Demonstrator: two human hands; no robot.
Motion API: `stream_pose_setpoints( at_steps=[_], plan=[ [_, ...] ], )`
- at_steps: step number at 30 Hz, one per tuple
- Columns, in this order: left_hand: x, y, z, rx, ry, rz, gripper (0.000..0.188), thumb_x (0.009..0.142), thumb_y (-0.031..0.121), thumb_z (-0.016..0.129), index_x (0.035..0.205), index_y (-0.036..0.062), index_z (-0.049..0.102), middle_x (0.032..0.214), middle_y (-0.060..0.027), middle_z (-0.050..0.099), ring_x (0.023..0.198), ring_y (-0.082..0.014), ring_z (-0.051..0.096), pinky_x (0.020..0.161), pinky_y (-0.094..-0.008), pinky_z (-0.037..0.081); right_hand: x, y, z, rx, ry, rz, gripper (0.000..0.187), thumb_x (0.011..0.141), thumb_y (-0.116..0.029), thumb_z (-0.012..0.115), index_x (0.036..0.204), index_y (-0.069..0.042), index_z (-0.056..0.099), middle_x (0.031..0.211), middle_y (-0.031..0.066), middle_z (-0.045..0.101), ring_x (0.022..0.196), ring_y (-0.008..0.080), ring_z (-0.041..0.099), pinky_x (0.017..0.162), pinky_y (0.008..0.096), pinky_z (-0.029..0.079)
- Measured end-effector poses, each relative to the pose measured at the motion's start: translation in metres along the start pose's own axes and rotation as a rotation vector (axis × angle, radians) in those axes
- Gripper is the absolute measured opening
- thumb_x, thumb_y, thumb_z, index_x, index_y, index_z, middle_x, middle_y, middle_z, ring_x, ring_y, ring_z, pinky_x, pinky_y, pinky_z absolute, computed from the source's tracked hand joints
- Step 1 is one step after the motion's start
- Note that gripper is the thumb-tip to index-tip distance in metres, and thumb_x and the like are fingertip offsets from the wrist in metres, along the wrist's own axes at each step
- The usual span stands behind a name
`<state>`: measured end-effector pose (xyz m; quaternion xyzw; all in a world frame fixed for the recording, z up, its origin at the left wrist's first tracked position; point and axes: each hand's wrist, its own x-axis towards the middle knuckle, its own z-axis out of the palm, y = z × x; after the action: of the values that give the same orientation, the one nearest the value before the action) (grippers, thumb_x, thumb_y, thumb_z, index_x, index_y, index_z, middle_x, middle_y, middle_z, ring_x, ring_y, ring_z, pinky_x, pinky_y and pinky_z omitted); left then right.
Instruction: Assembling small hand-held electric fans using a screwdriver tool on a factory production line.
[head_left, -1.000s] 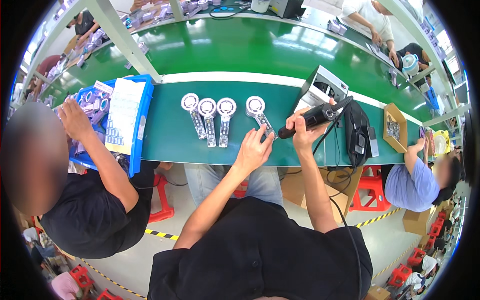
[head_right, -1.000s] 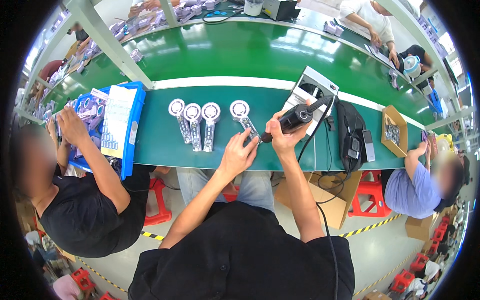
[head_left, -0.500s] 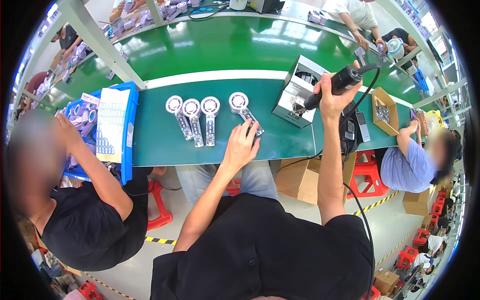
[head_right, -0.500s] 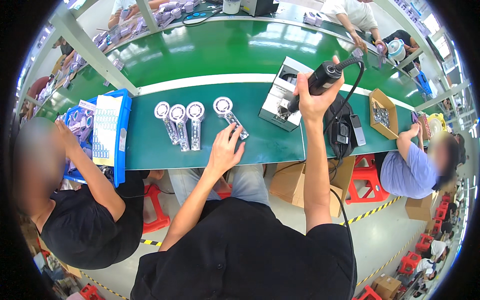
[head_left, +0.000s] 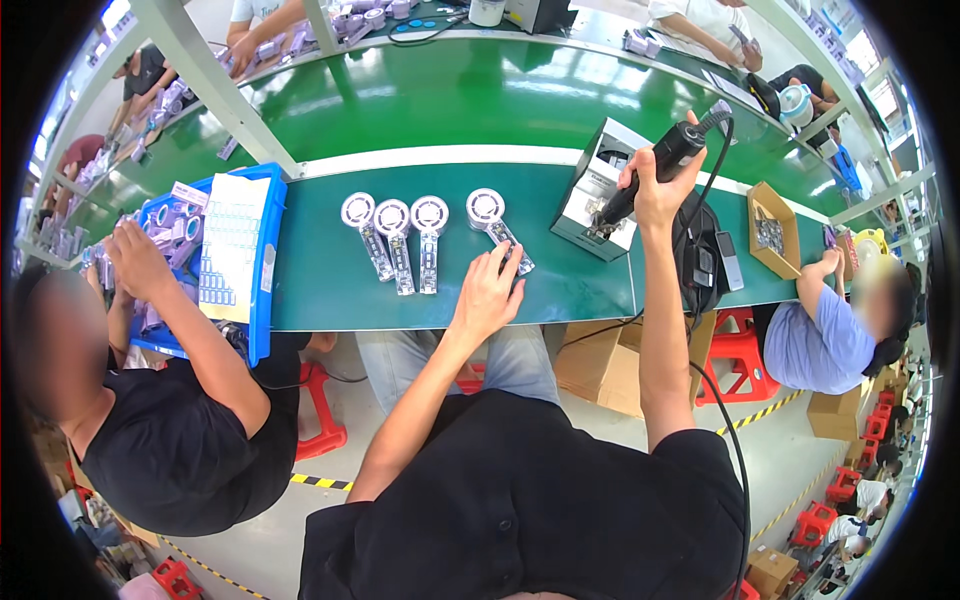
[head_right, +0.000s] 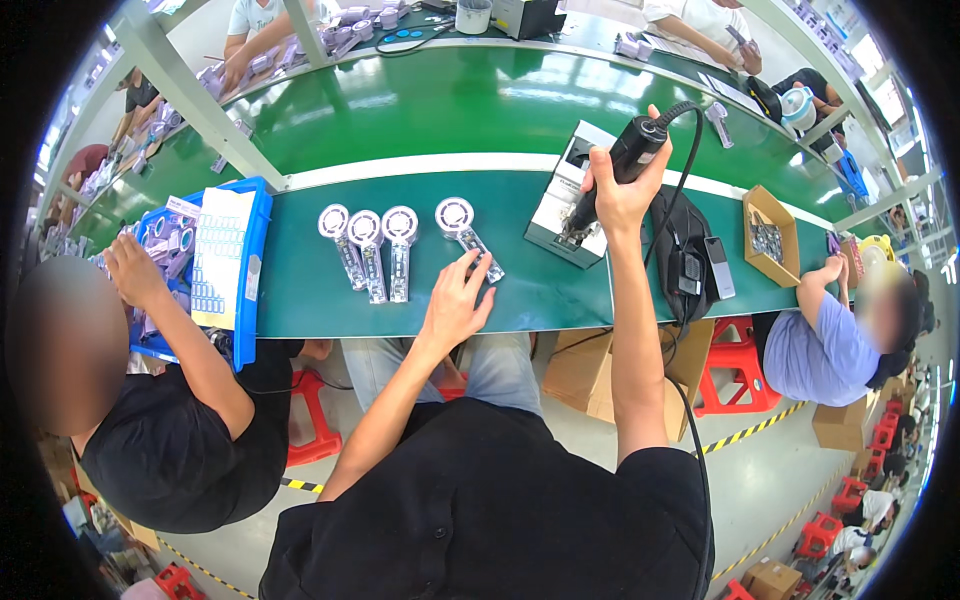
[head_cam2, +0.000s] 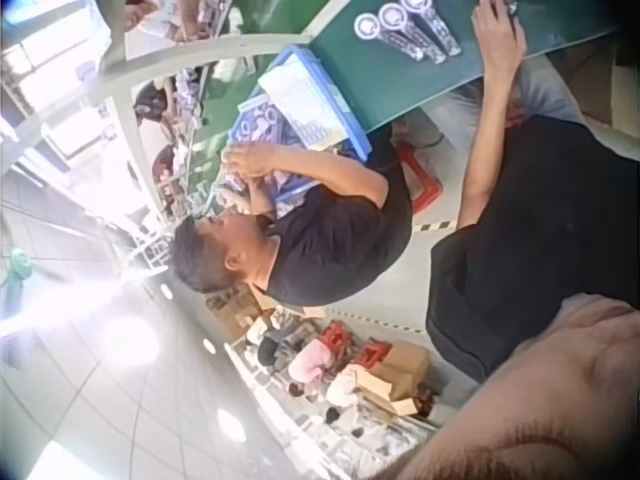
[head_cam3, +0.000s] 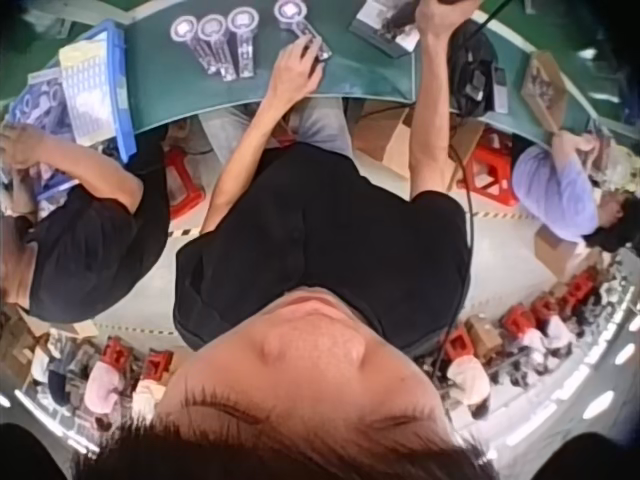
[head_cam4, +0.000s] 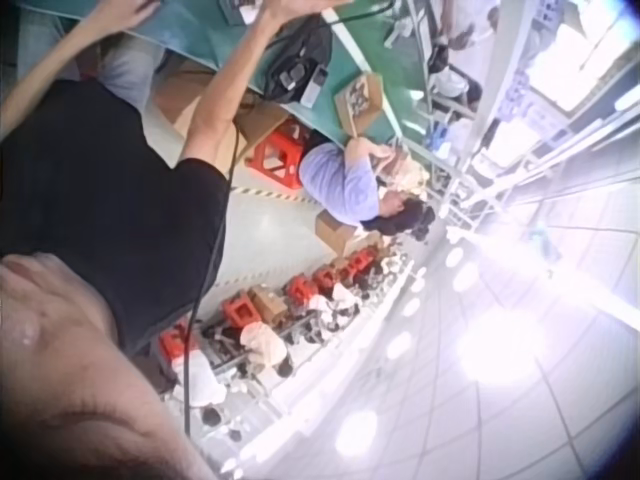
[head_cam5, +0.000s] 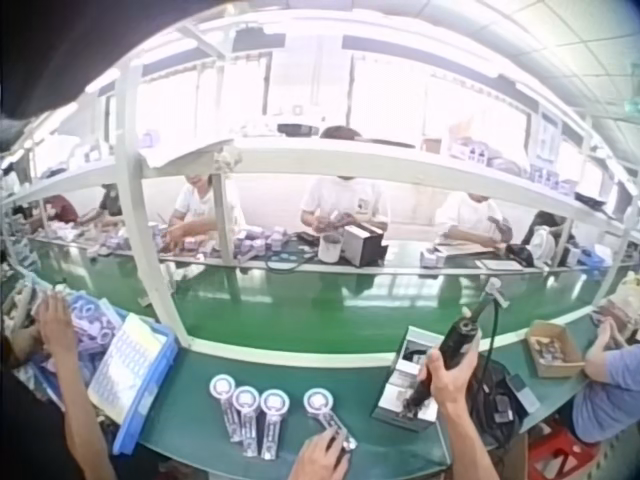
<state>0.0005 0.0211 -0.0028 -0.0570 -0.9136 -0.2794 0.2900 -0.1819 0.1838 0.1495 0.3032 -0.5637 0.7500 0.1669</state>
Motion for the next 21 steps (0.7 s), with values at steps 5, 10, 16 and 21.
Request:
stream_pose_setpoints(
  at_steps=[5,10,16,21],
  plan=[
    [-0.001,0.0,-0.001,-0.009,0.003,-0.007,0.054,0.081,0.01,0.071,0.131,-0.0019,0.057,0.129,-0.0215,0.055,0.097,-0.0326,0.062,0.09,-0.0438,0.049,0.003,-0.002,0.004,-0.023,0.025,0.054,0.075,0.089,-0.004,0.071,0.149,-0.012,0.026,0.071,0.0066,0.057,0.047,0.0148,0.055,0.045,0.0278,0.047],
    [0.0,-0.001,-0.003,-0.012,0.014,0.003,0.052,0.081,0.007,0.07,0.131,-0.0005,0.057,0.128,-0.0208,0.055,0.098,-0.0326,0.062,0.09,-0.0434,0.049,-0.025,-0.007,0.023,0.068,0.015,0.178,0.076,0.088,0.003,0.067,0.149,-0.011,0.025,0.071,0.0069,0.057,0.046,0.0148,0.055,0.044,0.0278,0.047],
    [0.001,0.001,-0.001,-0.038,0.012,-0.016,0.051,0.081,0.007,0.07,0.13,0.0002,0.058,0.127,-0.0198,0.056,0.096,-0.032,0.062,0.089,-0.0436,0.05,-0.074,-0.003,0.055,0.175,-0.08,0.097,0.083,0.083,0.01,0.064,0.149,-0.01,0.018,0.071,0.0095,0.06,0.051,0.0155,0.059,0.049,0.0281,0.05],
    [0.0,0.002,-0.001,-0.071,-0.002,-0.032,0.049,0.082,0.006,0.067,0.129,-0.0025,0.056,0.125,-0.0217,0.055,0.102,-0.0366,0.059,0.093,-0.0459,0.047,-0.086,0.009,0.064,0.19,-0.131,0.052,0.085,0.08,0.006,0.07,0.148,-0.008,0.022,0.07,0.0074,0.061,0.052,0.0133,0.058,0.051,0.0254,0.048]
  ],
)
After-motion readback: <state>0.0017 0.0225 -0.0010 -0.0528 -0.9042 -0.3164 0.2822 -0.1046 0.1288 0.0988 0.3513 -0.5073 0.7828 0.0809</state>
